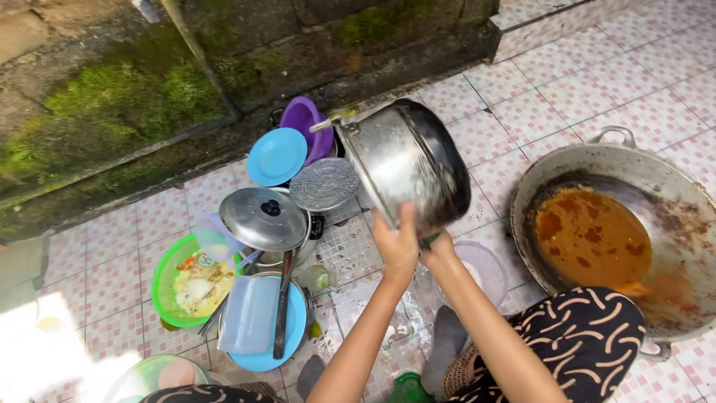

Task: Scrubbing and cleaning various kitchenware including a large wok, pots, lids, and containers on the floor.

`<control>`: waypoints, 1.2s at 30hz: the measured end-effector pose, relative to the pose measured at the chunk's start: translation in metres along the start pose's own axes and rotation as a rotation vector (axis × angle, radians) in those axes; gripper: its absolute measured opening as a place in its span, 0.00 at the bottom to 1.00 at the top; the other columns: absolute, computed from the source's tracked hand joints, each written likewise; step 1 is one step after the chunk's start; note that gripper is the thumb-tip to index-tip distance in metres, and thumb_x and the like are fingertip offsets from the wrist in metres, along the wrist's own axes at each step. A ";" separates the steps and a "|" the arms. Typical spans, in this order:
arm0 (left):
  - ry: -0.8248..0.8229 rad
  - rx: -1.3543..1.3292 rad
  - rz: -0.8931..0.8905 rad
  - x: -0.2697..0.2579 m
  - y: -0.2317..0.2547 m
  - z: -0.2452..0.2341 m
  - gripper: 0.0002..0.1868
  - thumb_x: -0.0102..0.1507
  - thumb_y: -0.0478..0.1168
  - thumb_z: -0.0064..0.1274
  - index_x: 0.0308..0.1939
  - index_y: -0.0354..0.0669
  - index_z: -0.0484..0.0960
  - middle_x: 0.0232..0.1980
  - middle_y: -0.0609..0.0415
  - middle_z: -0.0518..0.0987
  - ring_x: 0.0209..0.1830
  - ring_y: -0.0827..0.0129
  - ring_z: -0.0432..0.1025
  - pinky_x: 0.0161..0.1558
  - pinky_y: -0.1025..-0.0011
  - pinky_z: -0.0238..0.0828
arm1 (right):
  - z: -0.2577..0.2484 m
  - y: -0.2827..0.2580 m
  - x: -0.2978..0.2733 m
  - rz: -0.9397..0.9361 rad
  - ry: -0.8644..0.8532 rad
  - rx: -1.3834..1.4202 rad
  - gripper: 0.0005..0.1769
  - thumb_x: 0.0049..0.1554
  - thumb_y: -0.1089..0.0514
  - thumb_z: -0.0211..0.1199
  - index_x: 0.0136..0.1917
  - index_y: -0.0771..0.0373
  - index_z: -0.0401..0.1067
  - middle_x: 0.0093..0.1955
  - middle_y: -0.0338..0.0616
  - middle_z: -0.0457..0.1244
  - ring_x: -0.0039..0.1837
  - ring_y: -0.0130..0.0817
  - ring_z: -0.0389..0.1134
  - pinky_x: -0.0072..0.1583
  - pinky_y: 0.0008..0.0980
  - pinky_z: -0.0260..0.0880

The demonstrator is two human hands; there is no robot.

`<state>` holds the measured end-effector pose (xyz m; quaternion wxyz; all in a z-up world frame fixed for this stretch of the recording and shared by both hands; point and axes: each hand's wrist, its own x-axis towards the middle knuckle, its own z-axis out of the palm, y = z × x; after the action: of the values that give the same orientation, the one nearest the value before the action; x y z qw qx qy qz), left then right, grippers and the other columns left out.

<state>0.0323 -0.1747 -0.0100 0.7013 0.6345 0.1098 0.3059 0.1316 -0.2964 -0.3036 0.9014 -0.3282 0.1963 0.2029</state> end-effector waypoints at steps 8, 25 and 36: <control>-0.461 0.090 -0.201 0.035 -0.092 0.008 0.20 0.60 0.44 0.63 0.51 0.35 0.81 0.44 0.50 0.85 0.41 0.67 0.77 0.47 0.68 0.74 | -0.041 -0.012 -0.085 -0.083 0.229 -0.105 0.13 0.63 0.50 0.56 0.50 0.60 0.73 0.43 0.43 0.68 0.41 0.38 0.69 0.43 0.42 0.69; -1.145 1.215 0.196 0.031 -0.257 0.008 0.23 0.58 0.34 0.54 0.57 0.60 0.82 0.44 0.48 0.84 0.47 0.54 0.80 0.46 0.56 0.75 | 0.044 -0.028 -0.147 -0.581 0.491 -1.715 0.44 0.48 0.48 0.69 0.73 0.66 0.60 0.65 0.62 0.59 0.69 0.60 0.59 0.69 0.48 0.61; -0.531 1.371 0.269 0.052 -0.297 0.041 0.26 0.62 0.37 0.47 0.66 0.42 0.70 0.73 0.44 0.62 0.78 0.49 0.50 0.70 0.39 0.45 | 0.065 -0.030 -0.139 -0.142 0.392 -2.450 0.43 0.52 0.36 0.65 0.75 0.54 0.59 0.81 0.62 0.43 0.84 0.61 0.36 0.78 0.61 0.39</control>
<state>0.1812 -0.1812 -0.2749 0.1078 0.9899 0.0244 0.0886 0.0434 -0.3069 -0.1745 -0.0339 -0.9879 -0.0093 0.1507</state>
